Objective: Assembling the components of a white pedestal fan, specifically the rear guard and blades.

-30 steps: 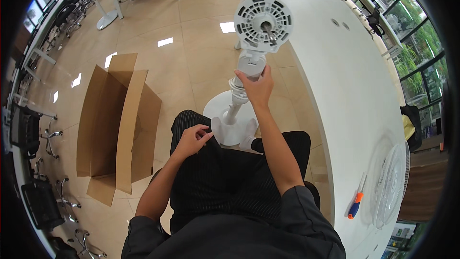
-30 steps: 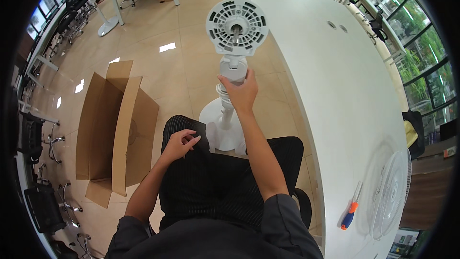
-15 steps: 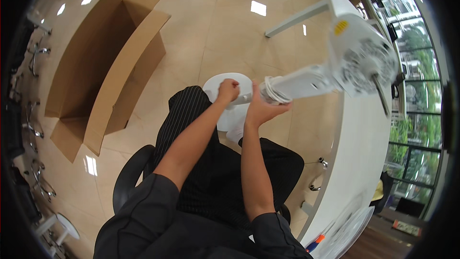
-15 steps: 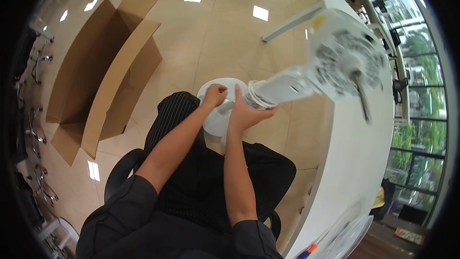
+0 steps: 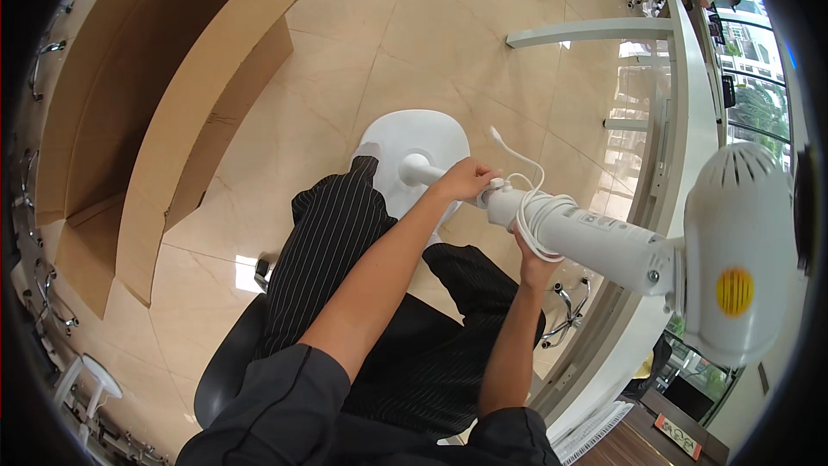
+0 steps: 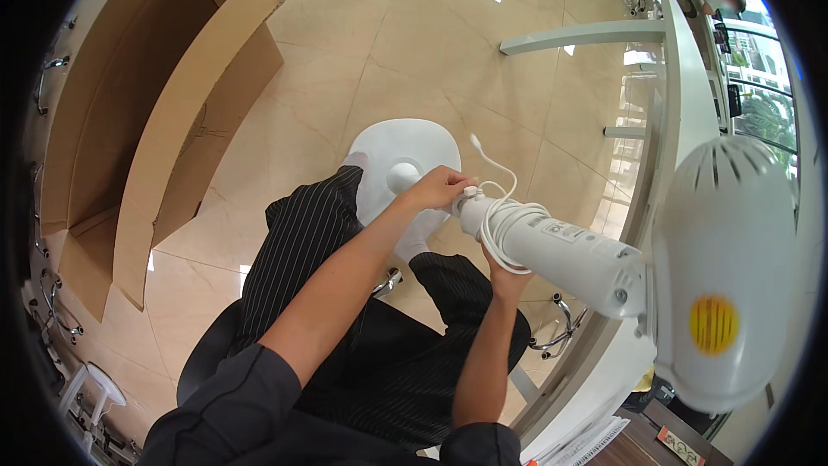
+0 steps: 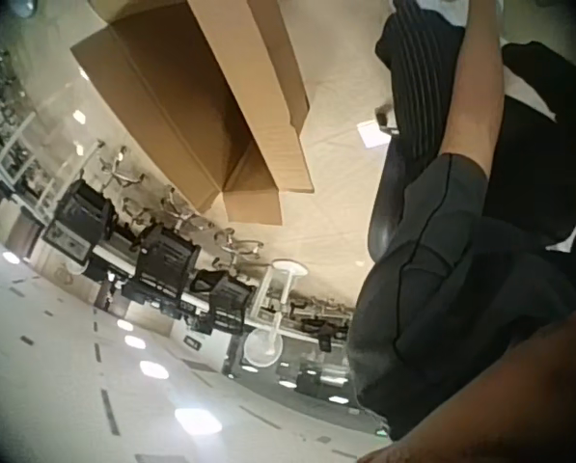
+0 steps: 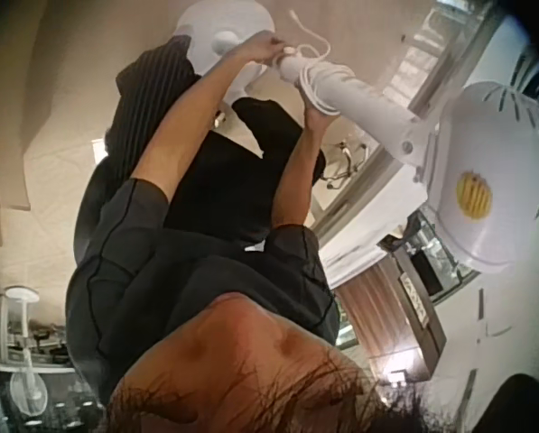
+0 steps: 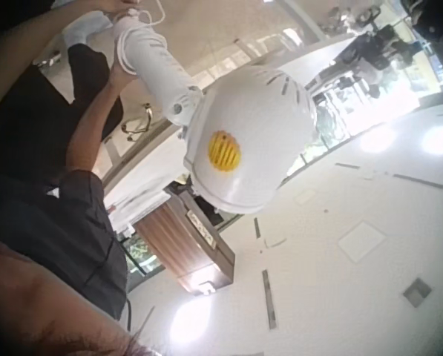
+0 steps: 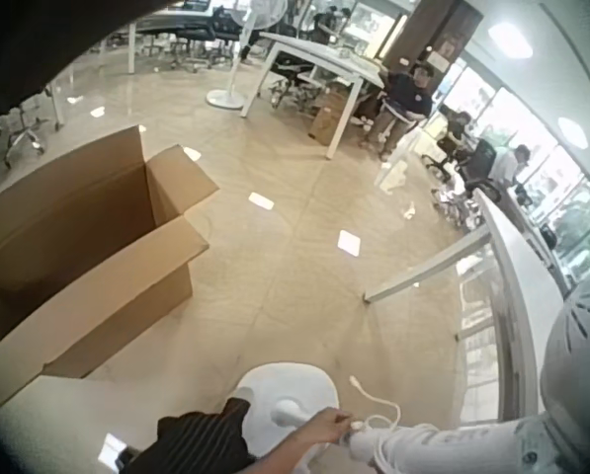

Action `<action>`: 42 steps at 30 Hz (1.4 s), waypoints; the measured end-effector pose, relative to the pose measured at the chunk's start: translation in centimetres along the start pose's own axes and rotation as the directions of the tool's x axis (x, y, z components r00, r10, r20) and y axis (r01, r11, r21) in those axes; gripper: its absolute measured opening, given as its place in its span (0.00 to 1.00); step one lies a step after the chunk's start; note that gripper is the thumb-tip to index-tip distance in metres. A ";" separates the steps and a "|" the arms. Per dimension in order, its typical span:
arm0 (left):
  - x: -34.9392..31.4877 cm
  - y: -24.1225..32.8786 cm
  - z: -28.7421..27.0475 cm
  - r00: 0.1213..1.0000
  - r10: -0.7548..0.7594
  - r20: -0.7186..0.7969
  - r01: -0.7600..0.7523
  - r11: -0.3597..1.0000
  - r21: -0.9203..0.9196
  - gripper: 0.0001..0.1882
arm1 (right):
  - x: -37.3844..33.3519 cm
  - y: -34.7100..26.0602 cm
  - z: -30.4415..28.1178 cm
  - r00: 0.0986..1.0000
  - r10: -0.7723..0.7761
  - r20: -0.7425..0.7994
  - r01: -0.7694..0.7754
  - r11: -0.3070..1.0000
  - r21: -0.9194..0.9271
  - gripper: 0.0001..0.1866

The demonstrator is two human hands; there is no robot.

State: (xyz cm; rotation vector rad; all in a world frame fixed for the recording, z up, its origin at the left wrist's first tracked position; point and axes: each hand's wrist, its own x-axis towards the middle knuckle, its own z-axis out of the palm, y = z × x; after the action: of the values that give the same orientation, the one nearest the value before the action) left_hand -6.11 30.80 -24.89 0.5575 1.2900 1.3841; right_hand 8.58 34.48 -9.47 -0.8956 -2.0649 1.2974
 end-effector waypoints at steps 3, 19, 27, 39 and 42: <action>-0.7 0.4 0.3 0.998 -0.051 0.021 0.055 0.948 -0.314 0.19 | 0.3 0.1 -1.1 0.990 -0.061 0.125 0.071 0.994 -0.085 0.39; -5.0 0.9 0.8 0.886 0.439 -0.150 -0.327 0.821 0.467 0.17 | 1.9 1.1 -3.7 0.937 -0.088 0.339 0.097 0.995 -0.007 0.41; -4.8 1.7 0.9 0.949 0.253 -0.187 -0.194 0.939 0.285 0.16 | -1.6 0.2 -1.4 0.999 0.029 0.046 -0.035 0.990 0.134 0.45; -3.6 3.1 0.6 0.983 0.028 -0.183 0.003 0.986 0.168 0.15 | -1.1 -5.0 0.7 0.954 -0.043 -0.297 0.043 0.999 -0.009 0.43; -3.3 2.9 0.3 0.982 0.074 -0.174 -0.030 0.969 0.244 0.16 | 0.5 -5.4 0.4 0.962 -0.056 -0.267 0.024 0.992 -0.124 0.40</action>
State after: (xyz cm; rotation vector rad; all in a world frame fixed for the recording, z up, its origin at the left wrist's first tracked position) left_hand -6.06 28.54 -21.13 0.6437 1.6159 1.3545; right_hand 6.60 32.93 -4.68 -1.0170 -1.9486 0.9775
